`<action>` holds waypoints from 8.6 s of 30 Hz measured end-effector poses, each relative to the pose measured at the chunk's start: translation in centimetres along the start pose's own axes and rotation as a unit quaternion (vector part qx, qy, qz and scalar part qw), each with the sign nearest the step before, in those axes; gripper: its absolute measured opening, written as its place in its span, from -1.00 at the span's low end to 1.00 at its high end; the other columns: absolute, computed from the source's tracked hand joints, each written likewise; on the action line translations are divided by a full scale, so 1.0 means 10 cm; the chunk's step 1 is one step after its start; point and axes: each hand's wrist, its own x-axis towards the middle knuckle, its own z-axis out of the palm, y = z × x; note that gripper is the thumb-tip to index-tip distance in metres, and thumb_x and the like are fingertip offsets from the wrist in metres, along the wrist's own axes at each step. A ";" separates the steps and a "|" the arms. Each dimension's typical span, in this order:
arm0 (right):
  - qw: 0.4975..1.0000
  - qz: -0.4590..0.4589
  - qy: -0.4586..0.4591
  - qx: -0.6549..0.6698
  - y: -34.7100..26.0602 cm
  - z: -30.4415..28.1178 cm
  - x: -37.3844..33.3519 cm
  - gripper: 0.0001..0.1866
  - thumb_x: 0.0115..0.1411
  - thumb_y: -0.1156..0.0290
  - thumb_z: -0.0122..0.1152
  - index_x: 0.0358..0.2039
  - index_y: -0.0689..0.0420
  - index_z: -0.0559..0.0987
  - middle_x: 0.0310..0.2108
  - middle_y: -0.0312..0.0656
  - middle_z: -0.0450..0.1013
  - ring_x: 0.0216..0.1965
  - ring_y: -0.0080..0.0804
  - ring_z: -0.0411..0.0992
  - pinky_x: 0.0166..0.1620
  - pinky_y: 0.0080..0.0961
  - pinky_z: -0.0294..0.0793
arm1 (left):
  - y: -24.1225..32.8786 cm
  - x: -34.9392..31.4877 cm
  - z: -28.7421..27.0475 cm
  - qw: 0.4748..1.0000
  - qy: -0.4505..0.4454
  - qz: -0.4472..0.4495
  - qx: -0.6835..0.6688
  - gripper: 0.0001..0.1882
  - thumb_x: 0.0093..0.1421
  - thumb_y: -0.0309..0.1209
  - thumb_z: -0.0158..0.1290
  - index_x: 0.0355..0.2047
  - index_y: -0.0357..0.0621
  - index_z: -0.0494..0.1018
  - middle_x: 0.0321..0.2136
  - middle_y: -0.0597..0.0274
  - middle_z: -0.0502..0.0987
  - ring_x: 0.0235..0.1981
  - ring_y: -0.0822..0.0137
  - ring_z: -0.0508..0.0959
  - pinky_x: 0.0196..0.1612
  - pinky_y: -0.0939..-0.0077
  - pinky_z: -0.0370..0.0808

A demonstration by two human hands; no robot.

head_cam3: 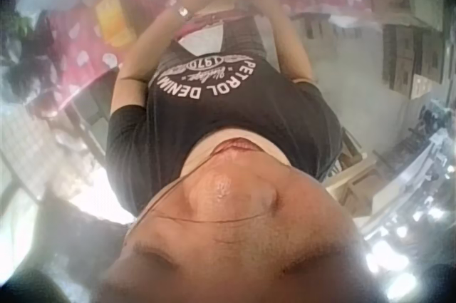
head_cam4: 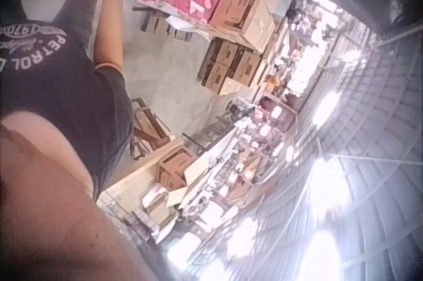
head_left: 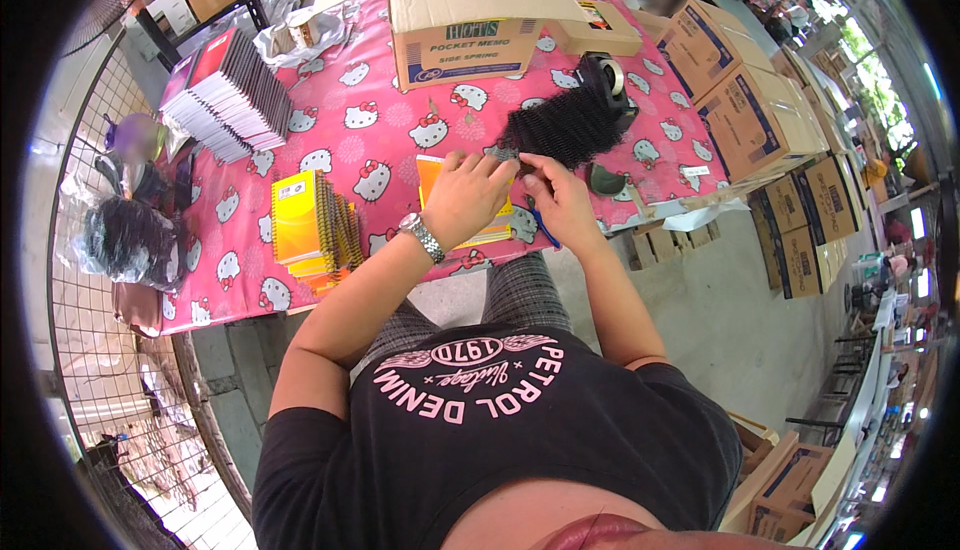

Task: The person assembles notebooks by hand, placing paper into covers and threading metal coils through the binding holes before placing the finished notebooks into a stack.

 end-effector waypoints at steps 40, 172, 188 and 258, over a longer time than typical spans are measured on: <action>0.876 0.033 -0.352 0.327 0.11 -0.26 0.62 -0.47 -0.09 0.25 0.34 -0.05 0.14 0.57 0.13 -0.15 0.25 0.14 -0.38 0.27 0.16 -0.38 0.28 | -0.35 -0.07 -0.25 0.986 -0.113 -0.081 -0.097 -0.61 -0.07 -0.13 0.27 -0.25 0.02 0.49 -0.28 0.29 0.48 -0.10 0.22 0.42 -0.05 0.14 0.26; 0.997 -0.040 0.025 0.064 0.12 0.11 0.00 -0.75 0.07 0.59 0.30 -0.19 0.14 0.62 -0.30 -0.25 0.45 -0.34 -0.49 0.44 -0.28 -0.61 0.41 | -0.21 -0.15 -0.20 0.993 -0.101 -0.060 0.018 -0.83 0.19 -0.37 -0.03 -0.22 -0.08 0.44 -0.31 0.17 0.55 -0.19 0.15 0.54 -0.03 0.16 0.39; 0.995 -0.090 0.026 0.036 0.09 0.06 -0.06 -0.72 0.20 0.50 0.17 -0.06 0.16 0.53 -0.33 -0.18 0.47 -0.35 -0.38 0.47 -0.26 -0.49 0.47 | -0.08 -0.08 0.00 0.999 -0.013 -0.029 0.007 -0.77 0.19 -0.22 0.07 -0.24 -0.07 0.42 -0.34 0.22 0.51 -0.18 0.20 0.49 0.02 0.19 0.30; 0.832 -0.007 -0.346 0.434 0.06 -0.07 0.79 -0.46 -0.13 0.47 0.24 -0.03 0.21 0.58 -0.06 -0.19 0.42 -0.06 -0.36 0.39 0.12 -0.45 0.35 | -0.66 -0.11 -0.11 0.941 -0.103 -0.132 -0.293 -0.67 0.01 -0.37 0.29 -0.25 -0.20 0.47 -0.30 0.12 0.45 -0.24 0.11 0.53 -0.11 0.33 0.48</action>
